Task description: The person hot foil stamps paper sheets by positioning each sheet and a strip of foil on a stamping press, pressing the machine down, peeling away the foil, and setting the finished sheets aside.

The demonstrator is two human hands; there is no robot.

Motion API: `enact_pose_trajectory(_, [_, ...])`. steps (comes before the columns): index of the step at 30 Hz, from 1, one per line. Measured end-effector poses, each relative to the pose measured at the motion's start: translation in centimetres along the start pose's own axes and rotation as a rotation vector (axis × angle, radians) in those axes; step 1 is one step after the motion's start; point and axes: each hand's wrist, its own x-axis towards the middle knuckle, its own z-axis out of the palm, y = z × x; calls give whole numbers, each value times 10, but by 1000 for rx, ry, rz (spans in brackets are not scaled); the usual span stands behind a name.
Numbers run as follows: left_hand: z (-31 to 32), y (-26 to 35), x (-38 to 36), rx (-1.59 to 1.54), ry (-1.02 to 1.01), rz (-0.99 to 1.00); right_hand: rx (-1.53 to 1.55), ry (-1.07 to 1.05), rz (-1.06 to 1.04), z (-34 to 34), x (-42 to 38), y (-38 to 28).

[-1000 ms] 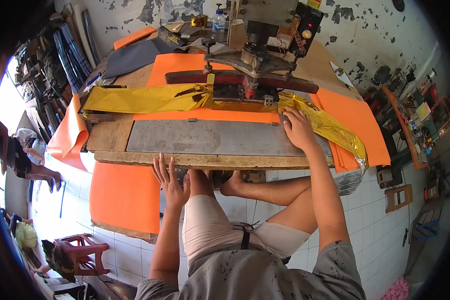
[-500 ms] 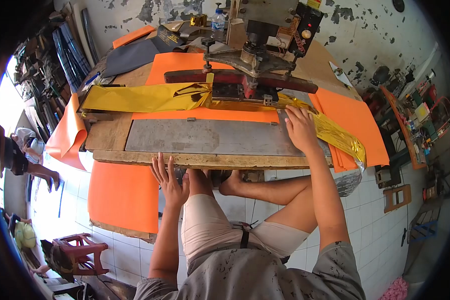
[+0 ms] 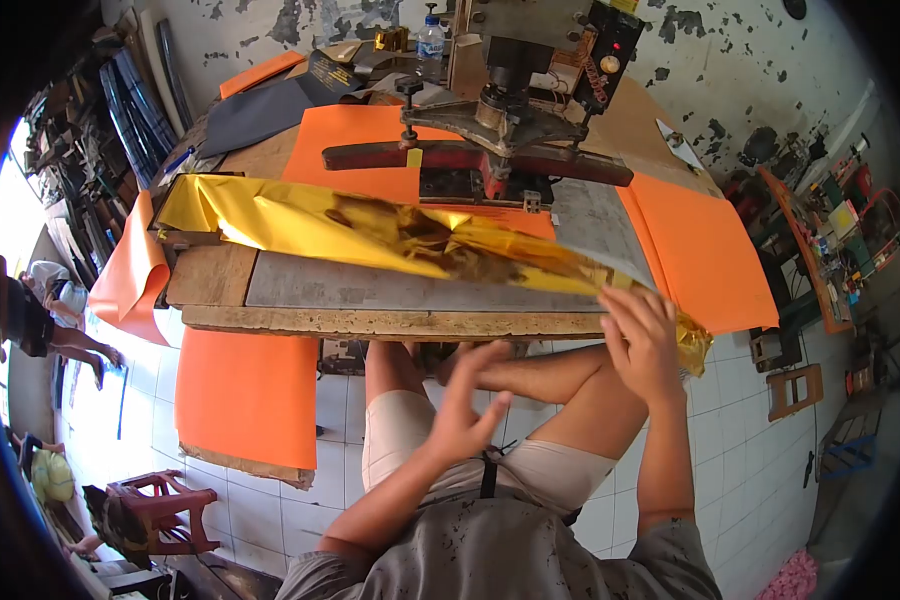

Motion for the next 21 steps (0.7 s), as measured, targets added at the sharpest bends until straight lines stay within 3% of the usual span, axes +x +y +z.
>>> enact_pose_trajectory(2, [28,4,9,-431,-116,-130,25,-52,9,-11,-21,-21])
enact_pose_trajectory(5, [58,-12,7,-716,-192,-181,53,-114,1,-19,-48,-44])
enact_pose_trajectory(13, [62,-2,-2,-834,-245,-364,194,-208,13,-11,-83,-64])
enact_pose_trajectory(16, [67,-7,-4,-890,-205,-418,264,-165,-14,-10,-85,-60])
enact_pose_trajectory(19, [67,-9,-1,-934,-252,-437,298,12,36,-5,-88,-42])
enact_pose_trajectory(21, [67,-8,-1,-944,-303,-465,384,104,193,6,-87,-29])
